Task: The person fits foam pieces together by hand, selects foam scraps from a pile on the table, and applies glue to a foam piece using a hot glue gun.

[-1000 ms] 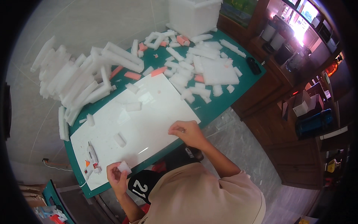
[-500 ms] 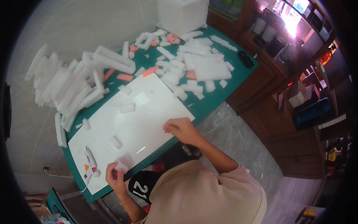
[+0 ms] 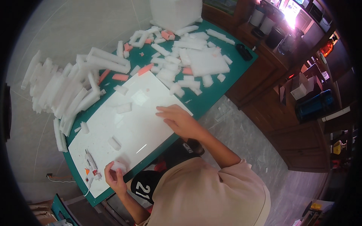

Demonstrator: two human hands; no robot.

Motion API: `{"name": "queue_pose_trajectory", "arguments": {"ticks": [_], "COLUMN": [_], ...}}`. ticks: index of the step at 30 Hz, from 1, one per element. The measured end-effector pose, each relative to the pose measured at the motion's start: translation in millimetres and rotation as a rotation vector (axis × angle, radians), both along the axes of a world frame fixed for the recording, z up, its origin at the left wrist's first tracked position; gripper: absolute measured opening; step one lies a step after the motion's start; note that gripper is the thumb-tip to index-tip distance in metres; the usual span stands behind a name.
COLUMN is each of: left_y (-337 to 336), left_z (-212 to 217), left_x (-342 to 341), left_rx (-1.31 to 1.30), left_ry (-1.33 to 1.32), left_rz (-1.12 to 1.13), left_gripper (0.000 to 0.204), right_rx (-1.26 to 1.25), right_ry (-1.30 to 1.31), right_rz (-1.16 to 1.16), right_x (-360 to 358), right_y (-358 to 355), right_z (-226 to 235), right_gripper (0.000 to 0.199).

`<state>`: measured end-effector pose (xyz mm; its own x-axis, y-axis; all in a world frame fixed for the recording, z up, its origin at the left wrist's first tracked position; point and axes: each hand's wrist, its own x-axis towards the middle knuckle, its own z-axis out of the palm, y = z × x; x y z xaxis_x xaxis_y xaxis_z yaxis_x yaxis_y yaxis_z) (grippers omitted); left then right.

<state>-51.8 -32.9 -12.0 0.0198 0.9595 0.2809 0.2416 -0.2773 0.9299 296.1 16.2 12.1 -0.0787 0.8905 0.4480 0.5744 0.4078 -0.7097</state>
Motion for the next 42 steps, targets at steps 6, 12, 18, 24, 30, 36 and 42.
{"name": "queue_pose_trajectory", "arguments": {"ticks": [6,12,18,24,30,36,42], "left_y": [1.3,5.3,9.4,9.7,9.2,10.3,9.9], "left_z": [-3.5,-6.1,4.6,5.6,4.9,1.2,-4.8], "left_x": [-1.5,0.6,12.6,15.6,13.3,8.5,6.3], "left_rx": [-0.004,0.092,0.107,0.094,0.07,0.105,0.078], "left_ry": [0.038,0.091,0.224,0.217,0.175,0.204,0.16], "left_rz": [0.017,0.03,0.066,0.102,0.091,0.036,0.035], "left_gripper": [0.028,0.028,0.024,0.021,0.019,0.022,0.026], "right_rx": [-0.136,-0.245,-0.155,0.006,0.033,-0.011,0.011], "right_ry": [0.109,0.184,0.1,-0.085,-0.131,-0.107,0.0], "right_rz": [-0.096,-0.164,-0.185,-0.117,-0.052,-0.115,-0.158], "right_x": [24.5,28.8,18.6,-1.6,-13.7,-13.2,-11.4], "right_y": [-11.0,-13.5,-13.7,2.5,18.0,18.0,16.7], "right_z": [13.6,9.8,9.0,6.6,-5.8,-5.2,-3.5], "right_gripper": [0.031,0.027,0.022,0.023,0.023,0.019,0.019]}}
